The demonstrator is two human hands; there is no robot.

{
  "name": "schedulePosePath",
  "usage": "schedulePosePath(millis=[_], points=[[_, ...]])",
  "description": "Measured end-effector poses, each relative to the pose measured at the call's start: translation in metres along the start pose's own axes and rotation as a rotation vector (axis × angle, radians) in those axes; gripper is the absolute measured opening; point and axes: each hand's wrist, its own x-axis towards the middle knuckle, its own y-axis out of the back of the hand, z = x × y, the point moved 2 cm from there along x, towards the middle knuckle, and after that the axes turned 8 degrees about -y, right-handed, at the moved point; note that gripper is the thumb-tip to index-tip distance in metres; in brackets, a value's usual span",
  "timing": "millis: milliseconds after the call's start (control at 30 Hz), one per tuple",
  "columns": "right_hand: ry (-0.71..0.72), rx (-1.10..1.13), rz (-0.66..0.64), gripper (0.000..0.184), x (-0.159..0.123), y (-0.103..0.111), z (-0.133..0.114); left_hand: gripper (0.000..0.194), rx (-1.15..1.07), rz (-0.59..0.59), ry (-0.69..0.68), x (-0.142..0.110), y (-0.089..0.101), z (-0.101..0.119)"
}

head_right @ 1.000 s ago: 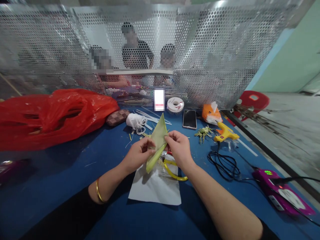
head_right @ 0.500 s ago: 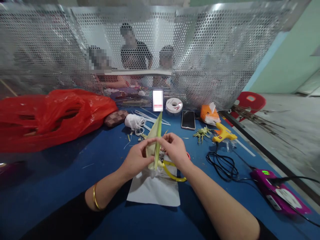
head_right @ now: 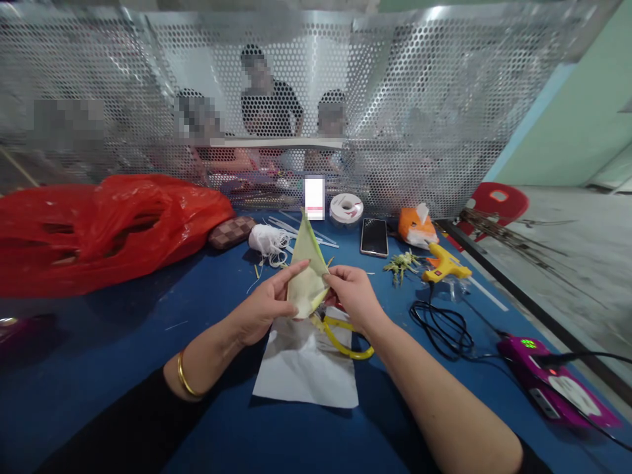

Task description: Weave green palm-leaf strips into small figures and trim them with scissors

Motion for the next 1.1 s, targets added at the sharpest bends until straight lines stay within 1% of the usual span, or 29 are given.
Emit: schedulePosePath(millis=[100, 200, 267, 333, 400, 433, 500, 567, 600, 633, 667, 700, 733, 767, 833, 967, 1100], points=[[0.007, 0.008, 0.015, 0.026, 0.002, 0.001, 0.001, 0.093, -0.05, 0.037, 0.082, -0.001, 0.0, 0.0], [0.045, -0.017, 0.031, 0.024, 0.003, 0.001, 0.007, 0.091, -0.069, 0.074, 0.087, -0.001, 0.0, -0.003], [0.071, -0.047, 0.033, 0.024, 0.005, -0.002, 0.012, 0.087, -0.034, 0.127, 0.079, 0.0, 0.0, -0.007], [0.082, -0.081, 0.014, 0.026, 0.006, -0.006, 0.016, 0.077, 0.029, 0.206, 0.058, 0.0, 0.001, -0.011], [0.081, -0.118, -0.02, 0.03, 0.006, -0.009, 0.017, 0.068, 0.093, 0.256, 0.002, 0.001, 0.002, -0.012], [0.082, -0.142, -0.037, 0.032, 0.006, -0.009, 0.016, 0.067, 0.129, 0.262, -0.031, 0.001, 0.003, -0.013], [0.083, -0.191, -0.073, 0.036, 0.004, -0.004, 0.009, 0.072, 0.22, 0.263, -0.095, 0.002, 0.005, -0.013], [0.11, -0.312, -0.106, 0.033, 0.0, 0.007, -0.002, 0.076, 0.334, 0.273, -0.151, 0.003, 0.008, -0.011], [0.137, -0.408, -0.121, 0.025, -0.003, 0.014, -0.007, 0.077, 0.387, 0.28, -0.175, 0.004, 0.01, -0.011], [0.223, -0.676, -0.126, 0.018, -0.008, 0.02, -0.013, 0.079, 0.439, 0.287, -0.195, 0.005, 0.012, -0.01], [0.284, -0.929, -0.125, 0.016, -0.012, 0.026, -0.015, 0.08, 0.489, 0.292, -0.208, 0.005, 0.014, -0.009], [0.31, -1.125, -0.113, 0.02, -0.017, 0.031, -0.016, 0.082, 0.54, 0.296, -0.213, 0.005, 0.015, -0.008], [0.294, -1.278, -0.096, 0.021, -0.021, 0.035, -0.013, 0.083, 0.585, 0.298, -0.216, 0.006, 0.017, -0.008], [0.271, -1.381, -0.079, 0.02, -0.025, 0.038, -0.01, 0.084, 0.623, 0.299, -0.219, 0.006, 0.018, -0.007], [0.305, -1.471, -0.101, 0.024, -0.03, 0.04, 0.0, 0.084, 0.679, 0.307, -0.23, 0.005, 0.02, -0.004], [0.366, -1.439, -0.113, 0.049, -0.032, 0.035, 0.013, 0.081, 0.747, 0.361, -0.261, 0.004, 0.024, 0.004], [0.345, -1.455, -0.085, 0.055, -0.031, 0.032, 0.011, 0.081, 0.778, 0.393, -0.269, 0.004, 0.027, 0.013]])
